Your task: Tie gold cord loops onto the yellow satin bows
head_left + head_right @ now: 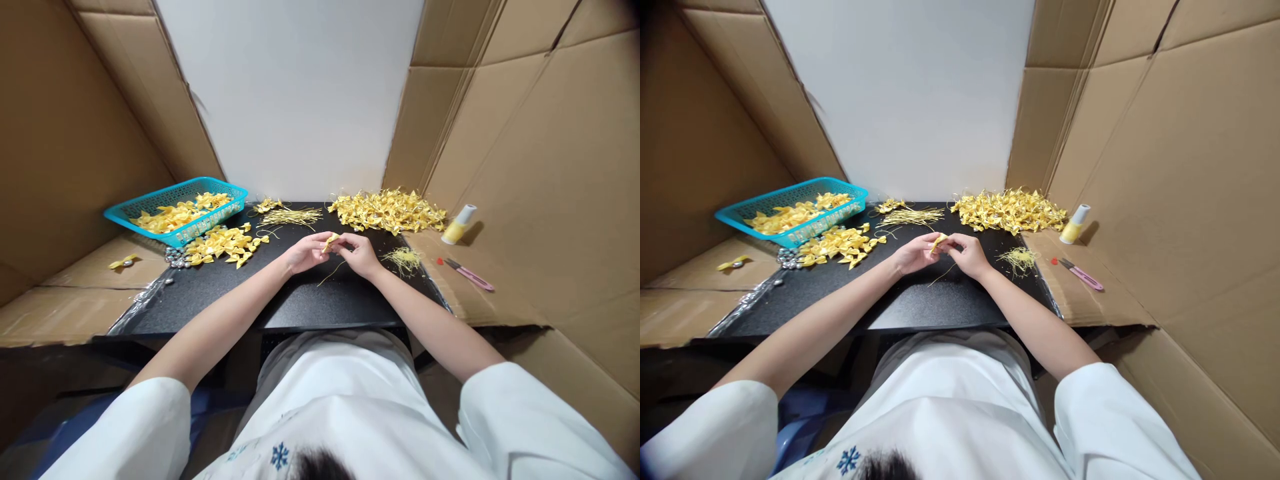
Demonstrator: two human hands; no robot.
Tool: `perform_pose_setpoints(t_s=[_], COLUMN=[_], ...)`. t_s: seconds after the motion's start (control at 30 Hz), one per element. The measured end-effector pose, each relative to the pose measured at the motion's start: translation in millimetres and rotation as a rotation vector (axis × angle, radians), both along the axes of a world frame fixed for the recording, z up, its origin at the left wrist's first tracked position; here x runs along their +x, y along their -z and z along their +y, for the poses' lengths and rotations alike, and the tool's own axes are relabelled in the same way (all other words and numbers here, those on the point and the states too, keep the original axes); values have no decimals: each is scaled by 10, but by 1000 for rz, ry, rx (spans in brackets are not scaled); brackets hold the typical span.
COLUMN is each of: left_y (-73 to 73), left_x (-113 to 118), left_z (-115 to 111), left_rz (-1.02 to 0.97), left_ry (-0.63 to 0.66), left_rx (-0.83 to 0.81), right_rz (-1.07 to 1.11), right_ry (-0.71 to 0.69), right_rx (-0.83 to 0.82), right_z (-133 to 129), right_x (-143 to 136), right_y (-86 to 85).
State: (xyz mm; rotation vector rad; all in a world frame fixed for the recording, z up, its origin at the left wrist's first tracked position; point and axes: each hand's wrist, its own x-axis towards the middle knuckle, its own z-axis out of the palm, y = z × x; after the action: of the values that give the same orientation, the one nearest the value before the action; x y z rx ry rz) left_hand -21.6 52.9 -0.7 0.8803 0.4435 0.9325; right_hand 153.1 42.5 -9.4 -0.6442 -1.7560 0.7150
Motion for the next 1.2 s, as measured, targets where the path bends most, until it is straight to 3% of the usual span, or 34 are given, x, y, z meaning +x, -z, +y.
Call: perform_pose_setpoints(t_s=[0.23,0.53,0.8,1.2], left_y=[40,39,49,110], left_x=[-13,39,41,30], left_z=[50,28,37,43], left_rz=[26,74,257,394], left_ry=[-104,-181,-359,-286], left_rx=[-12,56,193,385], right_rz=[3,-24,-101,-300], right_ry=[-36,83,403,345], right_rx=[-51,107,255,279], right_z=[88,49,84,128], right_x=[-4,-2,87,49], right_y=[50,24,-42,19])
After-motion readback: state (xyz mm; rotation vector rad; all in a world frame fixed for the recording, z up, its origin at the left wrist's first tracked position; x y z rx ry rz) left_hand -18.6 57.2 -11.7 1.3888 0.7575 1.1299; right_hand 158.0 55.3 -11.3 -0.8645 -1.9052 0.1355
